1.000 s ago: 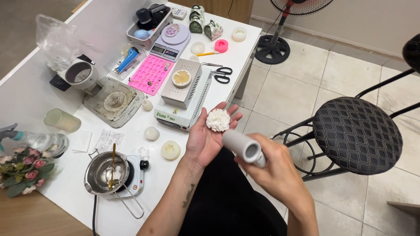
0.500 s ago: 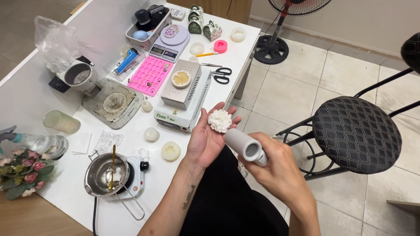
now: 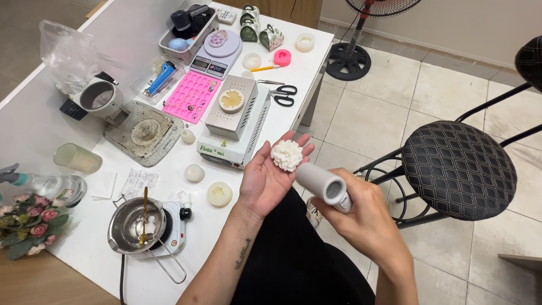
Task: Preparing and detailing wax flower shapes for candle making using molds, sculpting tools, and a heat gun.
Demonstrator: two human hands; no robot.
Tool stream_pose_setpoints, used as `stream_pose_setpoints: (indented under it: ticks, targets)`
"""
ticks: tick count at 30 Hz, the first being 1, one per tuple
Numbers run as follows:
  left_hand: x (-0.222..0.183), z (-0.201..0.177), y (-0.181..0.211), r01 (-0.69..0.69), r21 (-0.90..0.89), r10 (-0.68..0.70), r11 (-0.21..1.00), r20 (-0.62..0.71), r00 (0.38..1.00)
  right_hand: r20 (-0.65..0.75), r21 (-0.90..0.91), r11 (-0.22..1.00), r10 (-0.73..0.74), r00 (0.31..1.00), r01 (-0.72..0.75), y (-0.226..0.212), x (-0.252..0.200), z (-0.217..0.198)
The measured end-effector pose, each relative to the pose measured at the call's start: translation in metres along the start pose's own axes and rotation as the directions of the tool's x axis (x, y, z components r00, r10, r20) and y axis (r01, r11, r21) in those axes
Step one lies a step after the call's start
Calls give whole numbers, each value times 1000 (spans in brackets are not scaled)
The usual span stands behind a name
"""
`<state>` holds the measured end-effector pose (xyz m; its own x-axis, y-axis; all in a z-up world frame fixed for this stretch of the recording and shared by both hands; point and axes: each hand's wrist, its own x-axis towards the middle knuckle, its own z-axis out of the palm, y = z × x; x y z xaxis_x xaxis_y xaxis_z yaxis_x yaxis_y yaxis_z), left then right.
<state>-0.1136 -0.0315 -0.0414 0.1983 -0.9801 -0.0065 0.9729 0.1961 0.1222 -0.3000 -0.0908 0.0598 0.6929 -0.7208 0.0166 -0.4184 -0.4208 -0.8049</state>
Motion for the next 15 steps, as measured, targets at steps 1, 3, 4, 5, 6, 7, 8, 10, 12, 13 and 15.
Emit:
stream_pose_setpoints:
  ticks: [1, 3, 4, 5, 6, 7, 8, 10, 12, 13, 15]
  targets:
    - [0, -1, 0, 0, 1, 0, 1000, 0, 1000, 0, 0, 1000, -1, 1000, 1, 0, 1, 0]
    - [0, -4, -1, -7, -9, 7, 1000, -1, 1000, -47, -16, 1000, 26, 999, -27, -1, 2, 2]
    - [0, -2, -1, -5, -9, 5, 1000, -1, 1000, -48, -16, 999, 28, 998, -29, -1, 1, 1]
    - [0, 1, -1, -12, 37, 13, 999, -21, 1000, -22, -13, 1000, 12, 1000, -13, -1, 0, 0]
    - [0, 3, -2, -17, 82, 21, 996, -40, 999, 4, -10, 1000, -4, 1000, 4, -2, 0, -1]
    - [0, 2, -1, -17, 83, 21, 996, -40, 999, 4, -9, 1000, -4, 1000, 4, -2, 0, 0]
    - [0, 0, -1, -21, 81, 25, 996, -45, 999, -27, 1, 1000, 0, 1000, 0, -1, 0, 1]
    - [-1, -3, -2, -23, 77, 27, 997, -52, 998, -59, 9, 1000, 9, 998, -8, -1, -1, 1]
    - [-2, -6, -1, -16, 61, 18, 998, -33, 999, -61, 24, 998, 55, 997, -54, -2, -1, -2]
    - [-2, -6, -1, -17, 62, 19, 998, -32, 999, -61, 24, 998, 54, 997, -53, -1, -1, -1]
    - [-1, -7, -1, -9, 47, 7, 999, 25, 1000, -48, 6, 1000, 28, 998, -28, 1, -2, 0]
